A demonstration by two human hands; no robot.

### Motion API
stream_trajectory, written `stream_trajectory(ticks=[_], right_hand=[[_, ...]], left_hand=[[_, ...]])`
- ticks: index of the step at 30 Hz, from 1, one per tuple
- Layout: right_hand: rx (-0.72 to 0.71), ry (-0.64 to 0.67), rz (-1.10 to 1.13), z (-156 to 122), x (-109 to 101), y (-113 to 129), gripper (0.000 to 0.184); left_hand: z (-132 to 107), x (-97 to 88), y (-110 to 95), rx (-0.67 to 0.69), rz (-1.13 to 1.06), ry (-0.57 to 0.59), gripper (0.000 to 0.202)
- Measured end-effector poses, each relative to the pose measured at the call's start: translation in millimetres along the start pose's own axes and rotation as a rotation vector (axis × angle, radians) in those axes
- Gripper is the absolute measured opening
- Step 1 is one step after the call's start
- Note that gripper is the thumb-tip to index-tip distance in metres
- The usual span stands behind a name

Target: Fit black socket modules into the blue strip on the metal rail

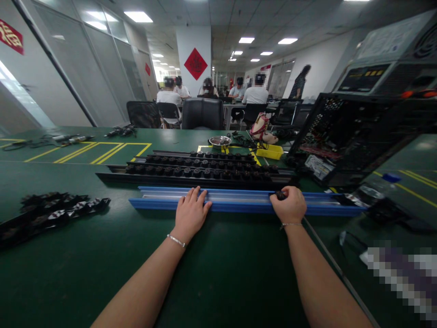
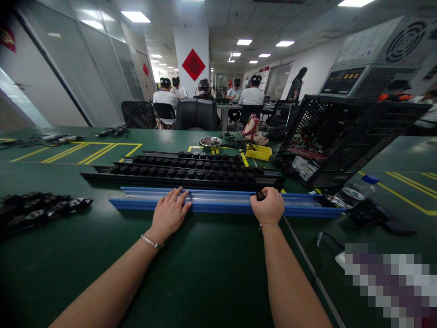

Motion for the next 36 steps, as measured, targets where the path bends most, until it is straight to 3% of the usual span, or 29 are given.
stream_trajectory(ticks=[12,36], right_hand=[[-0.066,0.042,0.010,-9,3,22,0.017],[-0.114,0.038,0.022,-15,6,32,0.019]], left_hand=[[0,2.0,0,0.013,0.024,0.019,0.050],[-1,3.4,0,0.000,0.036,0.018,0.051]])
Point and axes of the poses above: each hand's wrist, its own z-axis towards the middle knuckle, its own x-axis out of the palm, y = z × x, the point moved 8 cm from there along z, towards the middle knuckle, and after that the axes turned 12 degrees about x, right-handed, at the moved point
